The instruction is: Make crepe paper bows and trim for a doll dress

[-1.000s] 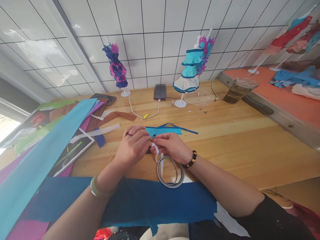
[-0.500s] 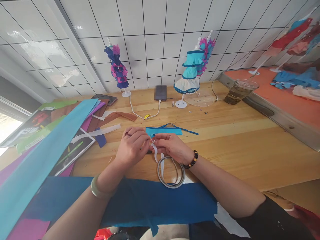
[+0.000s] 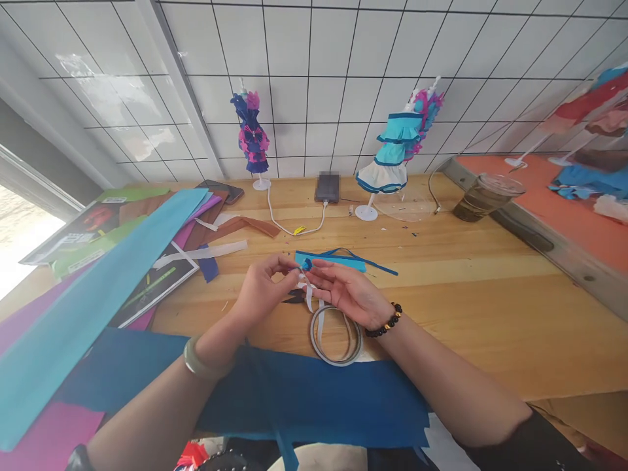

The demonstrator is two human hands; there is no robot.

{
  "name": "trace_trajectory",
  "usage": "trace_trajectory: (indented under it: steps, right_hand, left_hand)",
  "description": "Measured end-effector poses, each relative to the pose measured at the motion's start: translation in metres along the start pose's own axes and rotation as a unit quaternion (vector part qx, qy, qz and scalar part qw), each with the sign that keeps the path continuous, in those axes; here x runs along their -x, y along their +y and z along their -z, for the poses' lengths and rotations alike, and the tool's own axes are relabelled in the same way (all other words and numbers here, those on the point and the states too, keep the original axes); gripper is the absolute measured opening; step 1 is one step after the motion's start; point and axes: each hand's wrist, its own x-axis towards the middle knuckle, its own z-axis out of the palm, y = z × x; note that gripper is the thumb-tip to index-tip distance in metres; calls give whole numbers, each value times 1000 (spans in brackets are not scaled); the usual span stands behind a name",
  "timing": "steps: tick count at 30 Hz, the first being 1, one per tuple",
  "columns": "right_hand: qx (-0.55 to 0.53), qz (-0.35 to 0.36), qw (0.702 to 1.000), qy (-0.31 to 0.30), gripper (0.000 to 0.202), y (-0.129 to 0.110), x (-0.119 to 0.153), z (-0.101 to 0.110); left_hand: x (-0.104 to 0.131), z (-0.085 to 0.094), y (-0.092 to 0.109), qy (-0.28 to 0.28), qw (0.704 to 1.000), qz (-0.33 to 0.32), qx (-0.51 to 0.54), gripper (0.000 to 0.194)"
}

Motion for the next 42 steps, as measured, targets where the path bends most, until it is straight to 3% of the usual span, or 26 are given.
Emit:
trace_trajectory:
  steps: [10,19,22,25,27,32,34,42]
  right_hand:
    - [13,10,1000,19,10,-2,2,0]
    - [165,5,986,15,14,-14,13,-7]
    - [252,18,966,54,15,-22,14,-4]
    - [378,80,918,85,18,-26,13,0]
    - [481,134,862,85,20,-23,11,3]
    - [702,230,671,-54,11,-5,5,4]
    - [742,232,623,-80,10,-1,4,3]
    - [774,177,605,-61,17,-7,12,-1]
  left_hand:
    - [2,3,12,-118,966,85,214,15]
    - [8,9,20,-229,947,55,216,11]
    - [5,16,19,-213,945,47,242,11]
    - [1,23,17,-179,948,35,259,12]
    - [-2,25,16,-173,950,38,256,11]
    - [-3,22,13,-168,951,55,254,11]
    - [-3,22,11,-173,950,58,254,12]
    - [-5,20,5,-207,926,90,303,13]
